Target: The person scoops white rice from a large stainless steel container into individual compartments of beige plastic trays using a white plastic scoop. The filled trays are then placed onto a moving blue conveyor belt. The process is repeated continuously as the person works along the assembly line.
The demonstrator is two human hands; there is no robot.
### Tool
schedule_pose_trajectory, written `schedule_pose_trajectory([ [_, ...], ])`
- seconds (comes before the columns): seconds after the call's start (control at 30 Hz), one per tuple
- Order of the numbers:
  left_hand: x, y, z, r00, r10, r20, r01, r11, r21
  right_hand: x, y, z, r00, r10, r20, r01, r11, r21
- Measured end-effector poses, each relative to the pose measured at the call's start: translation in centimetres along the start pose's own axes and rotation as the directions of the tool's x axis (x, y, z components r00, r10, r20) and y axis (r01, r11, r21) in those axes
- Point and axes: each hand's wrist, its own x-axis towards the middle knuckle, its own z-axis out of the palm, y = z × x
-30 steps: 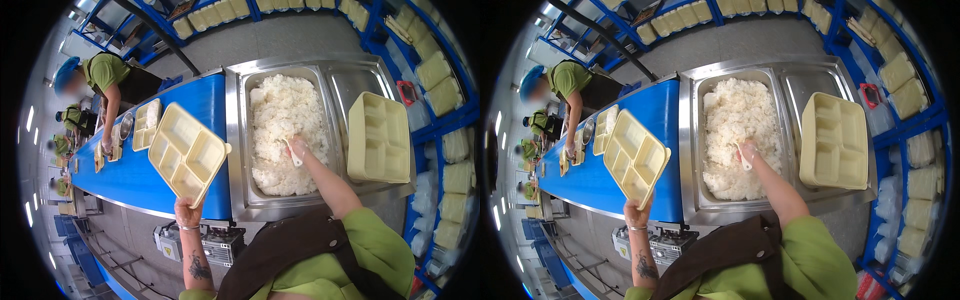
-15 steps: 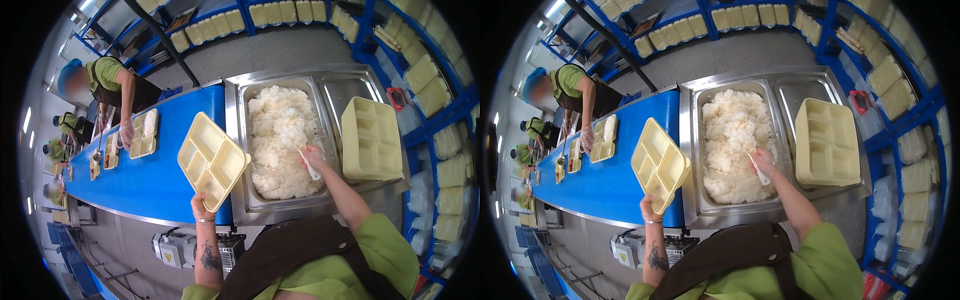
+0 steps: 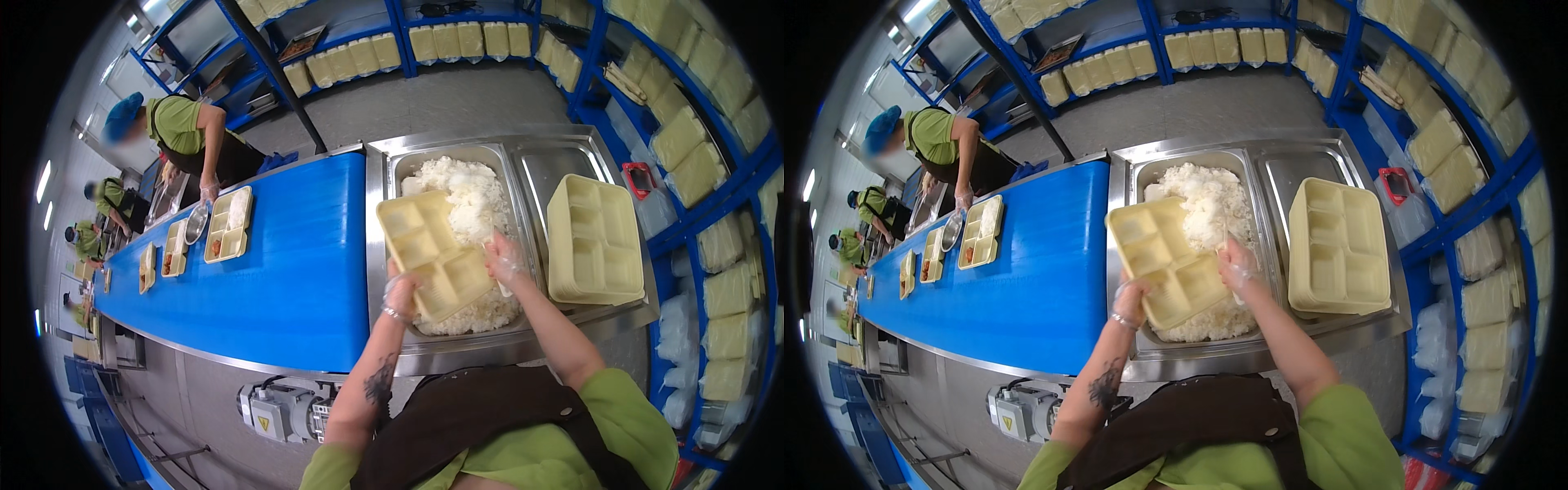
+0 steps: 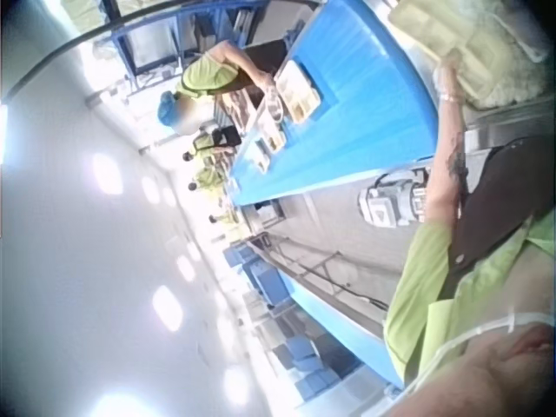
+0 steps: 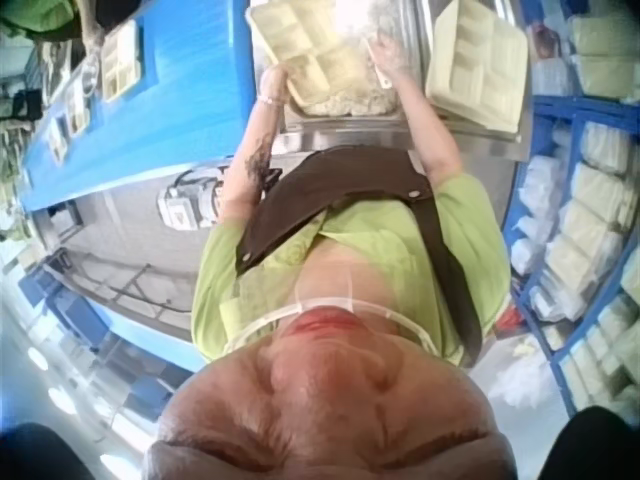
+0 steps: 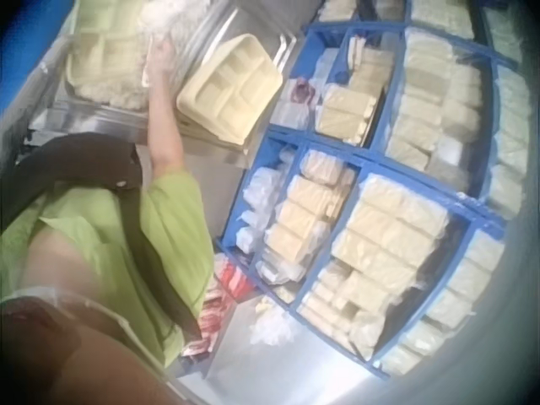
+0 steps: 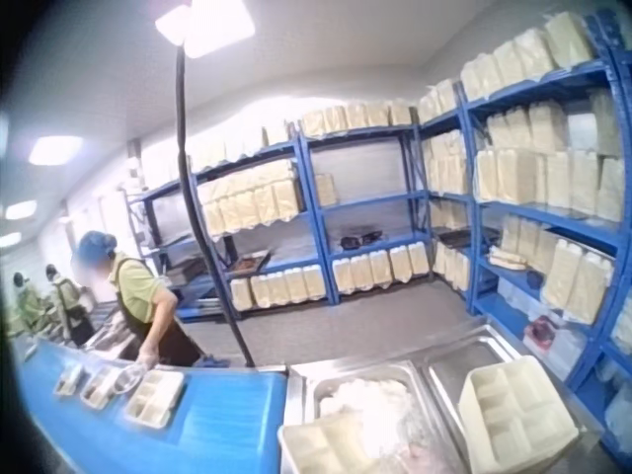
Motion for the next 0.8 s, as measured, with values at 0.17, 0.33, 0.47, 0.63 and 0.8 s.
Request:
schedule_pose_trajectory([
  [0.17,1.3,-1.5,3.0,0.995,0.095,-0.022,-0.096,0.993,-0.071,-0.1,-1.0,2.1,0.989,-0.136,-0.064,0.046,0.680,-0.732],
  [0.33,0.3,-0.8,-0.3,0.999,0.050,-0.003,-0.049,0.979,-0.199,-1.4,-3.9,0.1,0.999,-0.015,-0.036,0.002,0.946,-0.324],
  [0.47,-0.1,-0.8,-3.5,0.996,-0.064,0.065,0.082,0.947,-0.311,-0.2,-2.7,-2.9,0.978,0.069,0.196,-0.148,0.891,0.428],
  [0.63,-2.6,1.4,-2.0,0.999,0.028,0.042,-0.020,0.983,-0.182,-0.5,-3.1,-2.3,0.910,0.072,0.409,-0.197,0.942,0.273],
  [0.8,-4.5,2.5,-1.6,0.997,0.058,-0.046,-0.068,0.965,-0.253,-0.8,-3.8,-2.9,0.926,0.024,0.376,-0.200,0.876,0.438],
])
